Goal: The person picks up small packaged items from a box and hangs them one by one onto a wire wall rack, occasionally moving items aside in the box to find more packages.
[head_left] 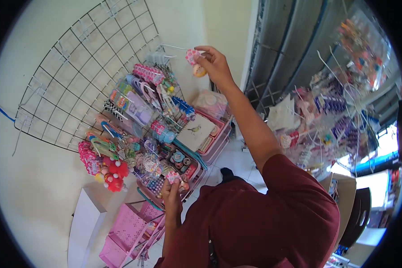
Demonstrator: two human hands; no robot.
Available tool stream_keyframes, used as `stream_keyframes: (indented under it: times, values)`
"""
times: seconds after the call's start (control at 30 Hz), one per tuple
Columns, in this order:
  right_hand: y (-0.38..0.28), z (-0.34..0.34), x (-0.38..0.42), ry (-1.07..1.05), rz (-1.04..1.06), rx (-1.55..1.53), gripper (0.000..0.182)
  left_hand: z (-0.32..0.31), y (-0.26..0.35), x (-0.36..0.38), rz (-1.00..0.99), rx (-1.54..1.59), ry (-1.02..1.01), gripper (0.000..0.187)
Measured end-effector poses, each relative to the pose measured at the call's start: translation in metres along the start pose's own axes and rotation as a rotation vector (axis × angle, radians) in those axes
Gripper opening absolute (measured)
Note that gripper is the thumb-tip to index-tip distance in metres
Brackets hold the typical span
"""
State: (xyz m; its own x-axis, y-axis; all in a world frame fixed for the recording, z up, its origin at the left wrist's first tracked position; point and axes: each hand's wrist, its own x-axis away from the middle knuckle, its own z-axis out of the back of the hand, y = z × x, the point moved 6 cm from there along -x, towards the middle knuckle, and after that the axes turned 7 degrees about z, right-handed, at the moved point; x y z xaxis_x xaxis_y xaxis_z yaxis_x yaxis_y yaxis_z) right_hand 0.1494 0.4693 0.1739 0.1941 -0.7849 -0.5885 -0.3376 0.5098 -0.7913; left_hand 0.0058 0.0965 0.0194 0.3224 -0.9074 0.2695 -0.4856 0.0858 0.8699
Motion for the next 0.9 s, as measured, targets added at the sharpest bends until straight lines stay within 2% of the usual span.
stream_keyframes:
  times: [0.17, 0.33, 0.47, 0.53, 0.67, 0.73, 0.8, 0.87, 0.9]
  values:
    - [0.027, -0.005, -0.023, 0.083, 0.062, -0.031, 0.031, 0.0, -0.001, -0.008, -0.061, 0.061, 0.139, 0.014]
    - [0.051, -0.003, -0.024, 0.053, -0.125, -0.188, 0.033, -0.008, -0.001, -0.017, -0.075, 0.064, 0.19, 0.013]
    - [0.077, -0.024, -0.048, -0.023, -0.121, -0.151, 0.033, -0.005, -0.006, -0.02, -0.081, 0.067, 0.245, 0.016]
    - [0.087, -0.039, -0.072, -0.027, 0.07, 0.036, 0.03, -0.003, -0.005, -0.016, -0.099, 0.055, 0.282, 0.019]
    - [0.114, -0.072, -0.102, -0.093, 0.114, 0.008, 0.029, 0.004, -0.007, -0.002, -0.125, 0.095, 0.308, 0.019]
    - [0.115, -0.068, -0.103, -0.085, 0.126, 0.114, 0.032, 0.013, -0.008, 0.008, -0.153, 0.115, 0.338, 0.018]
    - [0.091, -0.047, -0.086, 0.11, 0.583, 0.481, 0.034, 0.016, -0.009, 0.017, -0.136, 0.143, 0.268, 0.017]
    - [0.093, -0.021, -0.051, 0.223, 0.29, 0.277, 0.03, 0.018, -0.007, 0.03, -0.146, 0.121, 0.266, 0.015]
    - [0.069, -0.018, -0.025, 0.215, 0.158, 0.31, 0.024, 0.025, -0.013, 0.034, -0.111, 0.025, 0.297, 0.015]
